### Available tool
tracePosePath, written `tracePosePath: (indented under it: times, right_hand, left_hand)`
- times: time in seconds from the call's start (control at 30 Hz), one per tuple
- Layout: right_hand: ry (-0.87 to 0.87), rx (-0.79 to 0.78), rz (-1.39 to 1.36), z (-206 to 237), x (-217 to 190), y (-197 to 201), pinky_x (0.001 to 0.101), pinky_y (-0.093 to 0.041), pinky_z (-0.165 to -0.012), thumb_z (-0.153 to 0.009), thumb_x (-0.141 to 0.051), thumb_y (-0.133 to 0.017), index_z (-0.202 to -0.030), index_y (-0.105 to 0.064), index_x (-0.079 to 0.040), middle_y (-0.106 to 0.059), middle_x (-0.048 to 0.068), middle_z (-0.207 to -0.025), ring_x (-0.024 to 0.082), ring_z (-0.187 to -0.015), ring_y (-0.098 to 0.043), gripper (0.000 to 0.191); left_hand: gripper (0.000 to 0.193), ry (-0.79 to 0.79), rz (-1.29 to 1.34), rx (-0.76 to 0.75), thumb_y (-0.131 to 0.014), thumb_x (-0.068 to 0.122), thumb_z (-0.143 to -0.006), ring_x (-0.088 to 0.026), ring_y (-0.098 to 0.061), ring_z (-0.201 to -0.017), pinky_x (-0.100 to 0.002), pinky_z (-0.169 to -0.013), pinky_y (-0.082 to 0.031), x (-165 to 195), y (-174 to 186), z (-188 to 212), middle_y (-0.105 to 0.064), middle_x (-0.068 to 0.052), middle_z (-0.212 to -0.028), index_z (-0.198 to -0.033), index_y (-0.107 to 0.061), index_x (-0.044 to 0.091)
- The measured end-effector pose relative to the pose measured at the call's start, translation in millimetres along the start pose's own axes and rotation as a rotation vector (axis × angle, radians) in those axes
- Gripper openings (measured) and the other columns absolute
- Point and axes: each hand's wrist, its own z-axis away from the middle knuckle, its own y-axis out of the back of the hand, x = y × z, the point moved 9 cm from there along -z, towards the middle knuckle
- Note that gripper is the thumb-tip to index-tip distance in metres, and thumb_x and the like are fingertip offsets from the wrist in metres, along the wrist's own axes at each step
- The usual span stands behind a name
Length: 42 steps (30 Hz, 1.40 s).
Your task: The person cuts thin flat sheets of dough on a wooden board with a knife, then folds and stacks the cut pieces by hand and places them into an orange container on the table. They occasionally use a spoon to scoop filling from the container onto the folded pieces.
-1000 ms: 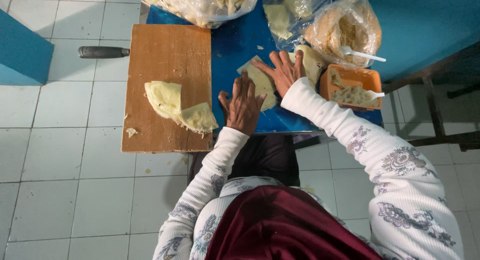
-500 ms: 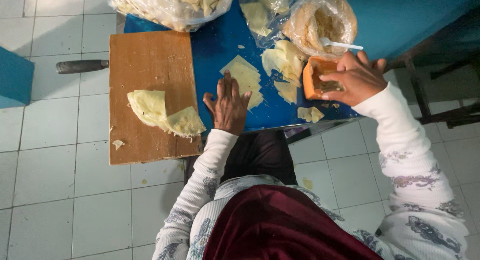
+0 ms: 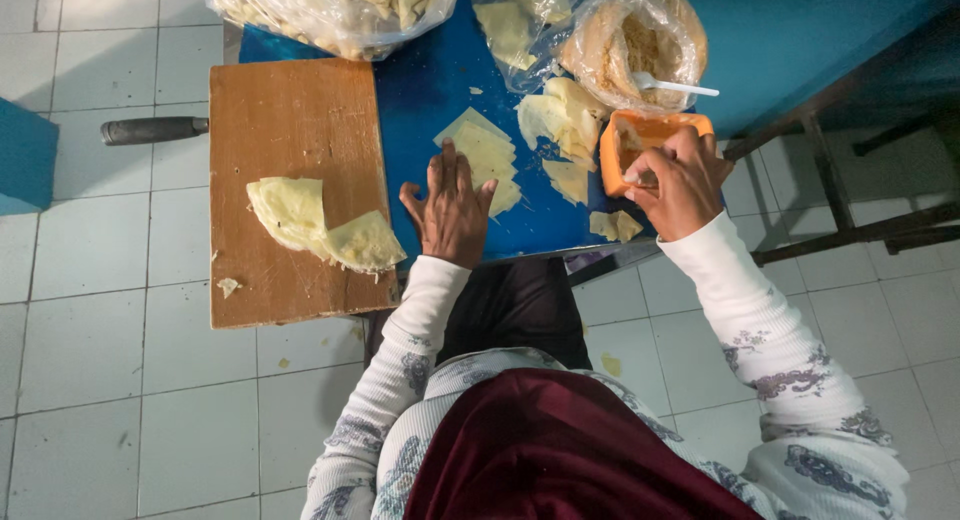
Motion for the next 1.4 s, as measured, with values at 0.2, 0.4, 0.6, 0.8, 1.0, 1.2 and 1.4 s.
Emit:
tracePosePath:
  times: [0.2,0.4,0.6,0.8,1.0,1.2,1.4]
  right_hand:
    - [0.174,-0.027,-0.150,-20,-48,-11,0.0481,-0.035,-0.092,-0.077,-0.005,-0.083,-0.127,-0.069,-0.020,-0.046,0.008,-0.114,0.032,-0.111,-0.048,0.053]
    - [0.310,-0.029,0.094,-73,-114,-115,0.0491,-0.033,-0.085,-0.096,-0.009,-0.062,-0.141,-0.066,-0.032,-0.048,0.006,-0.109,0.029,-0.104,-0.047,0.050]
    - [0.410,0.050,0.435,-102,-114,-141,0.0549,-0.033,-0.097,-0.095,-0.016,-0.058,-0.145,-0.060,-0.028,-0.050,0.005,-0.120,0.025,-0.116,-0.047,0.052]
    - [0.411,-0.005,0.299,-96,-104,-131,0.0551,-0.031,-0.094,-0.099,-0.010,-0.058,-0.153,-0.058,-0.032,-0.049,0.008,-0.122,0.030,-0.114,-0.046,0.059]
    - [0.404,-0.027,0.254,-85,-107,-139,0.0573,-0.031,-0.092,-0.095,-0.016,-0.060,-0.149,-0.057,-0.036,-0.050,0.011,-0.120,0.032,-0.114,-0.045,0.058]
    - [0.386,0.043,0.385,-108,-100,-139,0.0527,-0.032,-0.094,-0.097,-0.011,-0.058,-0.146,-0.061,-0.034,-0.051,0.007,-0.121,0.027,-0.115,-0.047,0.054]
    - [0.225,0.191,0.042,-110,-60,-63,0.0455,-0.038,-0.091,-0.095,-0.007,-0.071,-0.112,-0.076,-0.018,-0.053,0.007,-0.105,0.028,-0.105,-0.052,0.021]
  left_hand:
    - [0.053,0.001,-0.011,0.015,-0.050,0.044,-0.105,-0.027,-0.038,-0.142,-0.065,-0.105,-0.026,0,1,-1,-0.037,-0.014,-0.161,-0.139,-0.053,0.003]
    - [0.055,0.018,-0.001,0.011,-0.055,0.043,-0.102,-0.026,-0.040,-0.141,-0.065,-0.104,-0.027,-2,-2,-2,-0.038,-0.013,-0.161,-0.139,-0.053,0.003]
    - [0.055,-0.002,-0.027,0.054,-0.056,0.043,-0.102,-0.026,-0.040,-0.140,-0.064,-0.103,-0.028,-1,-1,-1,-0.039,-0.014,-0.160,-0.138,-0.053,0.002]
    - [0.054,0.002,-0.016,0.031,-0.057,0.043,-0.102,-0.025,-0.040,-0.141,-0.063,-0.102,-0.028,-1,2,-2,-0.040,-0.013,-0.159,-0.138,-0.053,0.003]
    - [0.055,-0.002,0.009,0.027,-0.057,0.042,-0.101,-0.024,-0.039,-0.141,-0.062,-0.102,-0.029,1,3,-1,-0.041,-0.012,-0.158,-0.139,-0.054,0.003]
    - [0.053,-0.011,-0.012,0.053,-0.056,0.043,-0.103,-0.026,-0.040,-0.140,-0.063,-0.102,-0.028,2,4,-1,-0.040,-0.014,-0.159,-0.138,-0.053,0.002]
    - [0.051,0.006,0.047,0.018,-0.054,0.041,-0.103,-0.028,-0.040,-0.141,-0.064,-0.105,-0.028,1,3,-2,-0.041,-0.015,-0.158,-0.137,-0.053,0.002]
